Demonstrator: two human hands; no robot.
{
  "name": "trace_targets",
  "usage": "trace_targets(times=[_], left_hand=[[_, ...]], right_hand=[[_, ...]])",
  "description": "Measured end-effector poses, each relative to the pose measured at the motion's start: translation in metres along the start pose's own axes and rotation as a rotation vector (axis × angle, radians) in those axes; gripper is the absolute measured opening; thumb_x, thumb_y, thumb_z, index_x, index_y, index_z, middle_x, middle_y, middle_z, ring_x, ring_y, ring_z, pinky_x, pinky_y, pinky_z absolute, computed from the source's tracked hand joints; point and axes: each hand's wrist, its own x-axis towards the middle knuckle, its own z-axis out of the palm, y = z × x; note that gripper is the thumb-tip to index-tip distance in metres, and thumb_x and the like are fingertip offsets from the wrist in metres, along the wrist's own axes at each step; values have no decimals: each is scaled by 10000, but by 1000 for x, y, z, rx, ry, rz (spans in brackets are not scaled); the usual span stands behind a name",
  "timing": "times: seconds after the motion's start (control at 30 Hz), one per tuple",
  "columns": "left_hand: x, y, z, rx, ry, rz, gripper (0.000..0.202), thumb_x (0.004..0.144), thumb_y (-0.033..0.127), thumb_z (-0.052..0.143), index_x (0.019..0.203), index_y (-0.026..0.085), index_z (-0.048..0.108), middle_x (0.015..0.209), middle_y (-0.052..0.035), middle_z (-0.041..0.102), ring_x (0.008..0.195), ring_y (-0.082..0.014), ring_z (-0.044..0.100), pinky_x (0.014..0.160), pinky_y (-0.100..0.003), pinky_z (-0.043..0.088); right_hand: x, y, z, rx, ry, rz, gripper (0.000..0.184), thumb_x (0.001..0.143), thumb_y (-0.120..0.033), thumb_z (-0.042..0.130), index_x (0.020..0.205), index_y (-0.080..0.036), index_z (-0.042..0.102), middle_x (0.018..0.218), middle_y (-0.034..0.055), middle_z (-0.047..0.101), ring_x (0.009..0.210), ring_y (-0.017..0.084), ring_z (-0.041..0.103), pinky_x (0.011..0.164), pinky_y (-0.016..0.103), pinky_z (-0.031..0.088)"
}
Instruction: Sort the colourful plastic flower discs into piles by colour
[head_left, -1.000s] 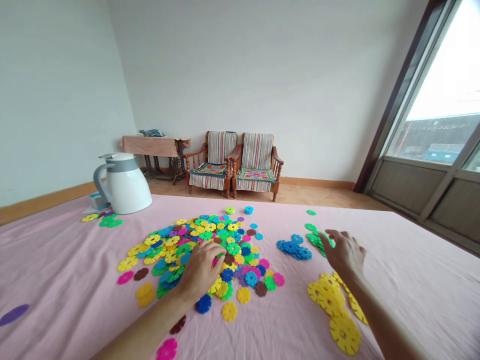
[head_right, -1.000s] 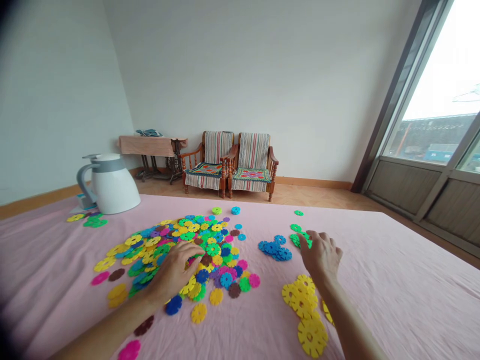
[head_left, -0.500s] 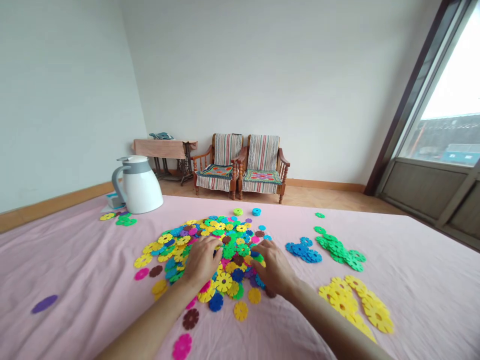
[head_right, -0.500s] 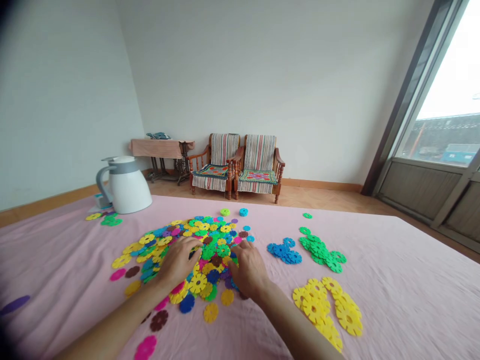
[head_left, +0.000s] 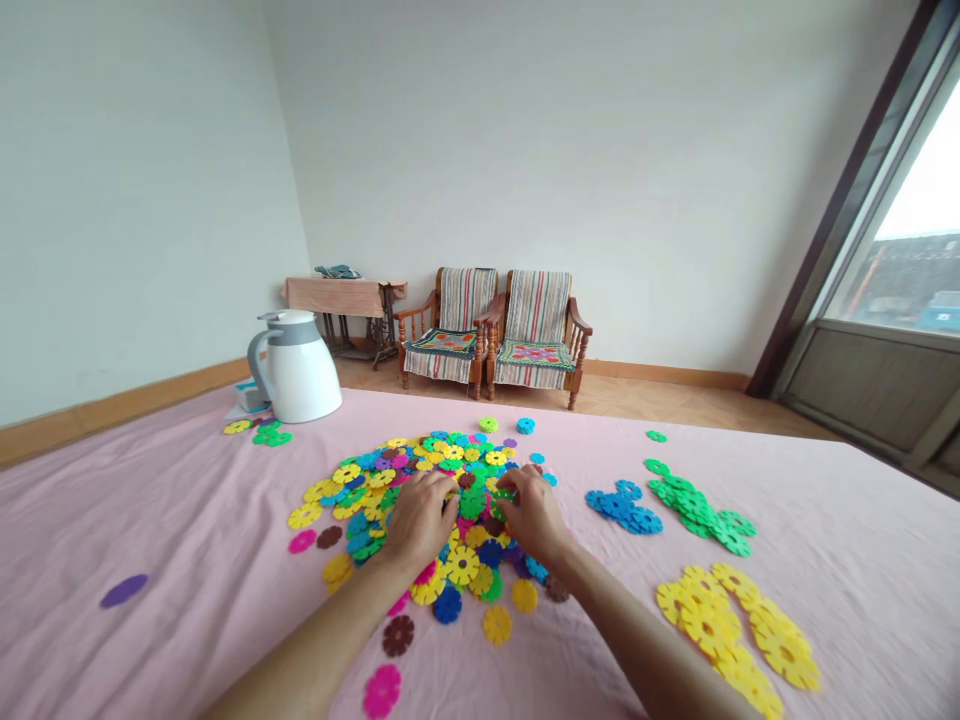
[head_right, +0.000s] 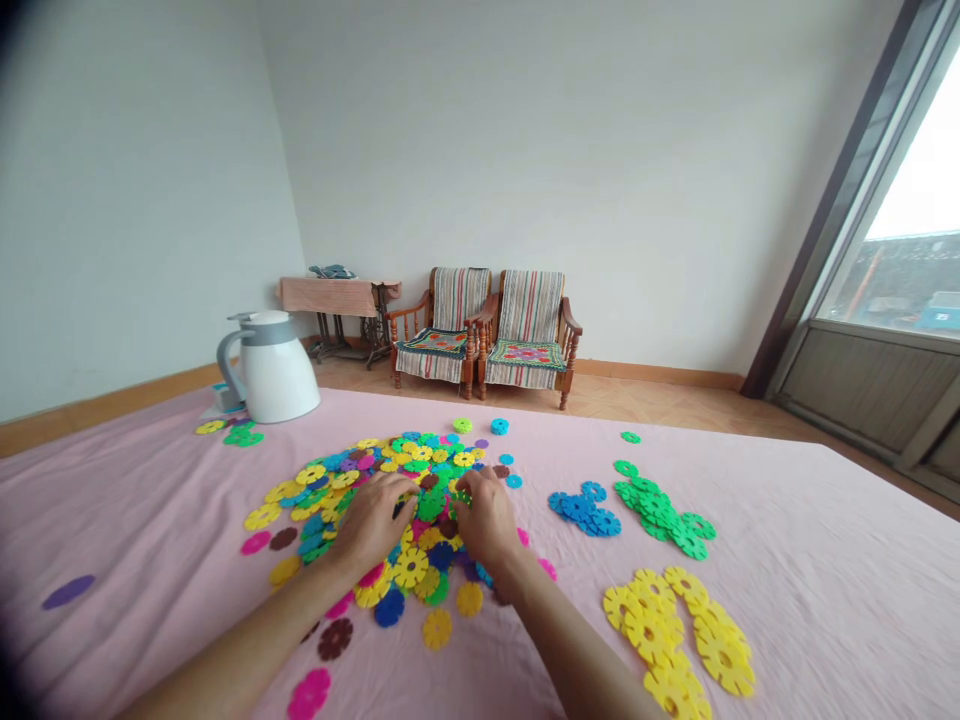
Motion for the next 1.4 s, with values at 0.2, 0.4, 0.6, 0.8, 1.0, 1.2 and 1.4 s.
trace_targets(times=[0.2,0.4,0.6,0.8,1.0,1.2,1.4], left_hand=[[2,0,-2,1,0,-10,131,797,155,523,823,196,644,849,-49,662,867,-216,576,803,-345,440],[3,-3,4,12,15,19,138,793,151,510,820,196,638,847,-48,660,863,-213,573,787,-336,452],[3,-2,4,26,11,15,138,795,151,509,818,193,638,852,-50,660,863,-215,575,778,-331,454],[2,-4,3,19,16,8,127,795,151,519,816,193,637,852,-51,662,866,-215,577,795,-338,442],[1,-3,3,24,-9,-23,159,806,117,509,812,199,644,837,-35,667,843,-205,573,771,-325,435],[0,-2,2,12,9,-15,155,806,110,524,832,199,648,841,-38,660,868,-208,566,795,-329,424],[0,-1,1,10,4,-12,145,808,110,533,829,194,649,829,-45,657,868,-212,563,781,-329,421]], right_hand=[[-4,46,-49,-23,77,119,168,752,-248,495,815,-185,637,757,22,653,645,129,586,614,221,425],[-20,144,-129,-220,253,451,262,743,-301,468,843,-167,669,779,81,696,687,202,629,591,275,413],[-30,184,-162,-304,369,621,303,729,-257,448,905,-145,667,854,137,710,743,245,645,608,312,422],[-17,127,-104,-166,201,390,278,772,-246,445,967,-195,637,788,35,706,654,156,642,614,246,435],[-12,33,-28,3,-29,-64,214,778,-163,465,873,-196,655,809,33,652,724,144,591,675,236,430],[0,-16,6,-49,-160,-183,340,742,-139,543,1062,-208,635,986,72,597,957,196,529,861,297,396],[13,-19,17,-72,-179,-153,350,635,-130,604,975,-200,644,947,62,578,943,229,513,851,340,394]])
